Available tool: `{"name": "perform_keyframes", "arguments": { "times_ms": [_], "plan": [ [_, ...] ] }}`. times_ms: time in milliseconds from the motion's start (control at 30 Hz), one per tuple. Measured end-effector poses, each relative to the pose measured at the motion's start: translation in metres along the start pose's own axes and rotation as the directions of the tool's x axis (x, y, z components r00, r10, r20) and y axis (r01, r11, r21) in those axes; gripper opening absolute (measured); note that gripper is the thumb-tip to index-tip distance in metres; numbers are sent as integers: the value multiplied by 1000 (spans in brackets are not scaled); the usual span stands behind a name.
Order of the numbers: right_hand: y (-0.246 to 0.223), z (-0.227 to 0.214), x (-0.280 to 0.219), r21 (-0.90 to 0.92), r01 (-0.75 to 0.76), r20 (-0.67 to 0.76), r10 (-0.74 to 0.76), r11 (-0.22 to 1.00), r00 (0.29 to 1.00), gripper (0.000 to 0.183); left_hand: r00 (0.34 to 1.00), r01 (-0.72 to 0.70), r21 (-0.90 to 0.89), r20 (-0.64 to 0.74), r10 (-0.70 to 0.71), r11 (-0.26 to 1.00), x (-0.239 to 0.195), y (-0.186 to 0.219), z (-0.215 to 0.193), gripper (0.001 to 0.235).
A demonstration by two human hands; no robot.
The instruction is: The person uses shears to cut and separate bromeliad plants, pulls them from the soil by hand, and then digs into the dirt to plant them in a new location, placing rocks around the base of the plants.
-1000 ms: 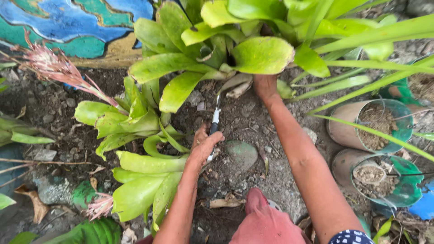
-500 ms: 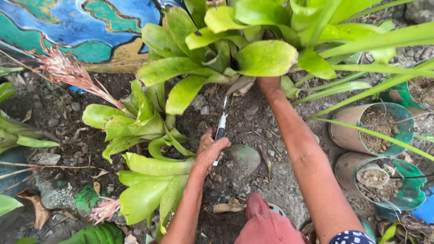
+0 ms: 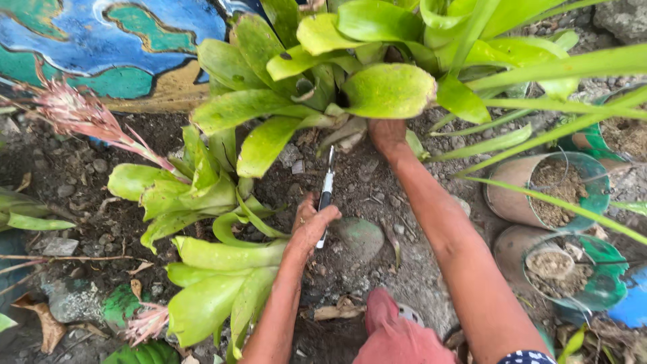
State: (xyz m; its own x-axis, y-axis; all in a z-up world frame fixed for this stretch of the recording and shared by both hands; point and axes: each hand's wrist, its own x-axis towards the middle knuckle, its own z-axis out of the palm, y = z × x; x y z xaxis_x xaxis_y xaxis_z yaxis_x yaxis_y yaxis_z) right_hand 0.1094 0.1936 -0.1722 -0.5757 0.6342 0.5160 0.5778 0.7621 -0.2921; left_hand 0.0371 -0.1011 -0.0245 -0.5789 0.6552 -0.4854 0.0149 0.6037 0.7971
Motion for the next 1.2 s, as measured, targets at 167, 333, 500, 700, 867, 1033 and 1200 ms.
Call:
{"name": "perform_keyframes", "arguments": {
  "times_ms": [167, 333, 500, 700, 867, 1033, 1200],
  "plan": [
    [2, 21, 0, 2, -176, 320, 166, 984, 933, 25, 999, 40, -45, 20, -39, 998, -12, -3, 7, 58],
    [-49, 10, -69, -63, 45, 624, 4, 997, 782, 20, 1000, 5, -75, 11, -4, 997, -33, 5, -1, 55],
    [-52, -68, -147, 90, -79, 414, 35, 993, 910, 44, 999, 50, -72, -13, -52, 996, -47, 17, -8, 57],
    [-12, -231, -202, 31, -479, 582, 374, 878, 723, 42, 977, -97, 105, 198, 75, 990, -53, 39, 10, 63],
    [25, -372, -232, 228, -545, 435, 416, 807, 798, 63, 910, -282, 78, 337, 241, 956, -72, 64, 60, 65],
    [39, -499, -278, 358, -743, 341, 662, 565, 668, 62, 767, -489, 96, 521, 375, 867, -97, 93, 72, 67],
    [70, -633, -356, 225, -960, 107, 975, 168, 196, 50, 720, -553, 130, 571, 394, 823, -100, 106, 66, 74]
  ]
}}
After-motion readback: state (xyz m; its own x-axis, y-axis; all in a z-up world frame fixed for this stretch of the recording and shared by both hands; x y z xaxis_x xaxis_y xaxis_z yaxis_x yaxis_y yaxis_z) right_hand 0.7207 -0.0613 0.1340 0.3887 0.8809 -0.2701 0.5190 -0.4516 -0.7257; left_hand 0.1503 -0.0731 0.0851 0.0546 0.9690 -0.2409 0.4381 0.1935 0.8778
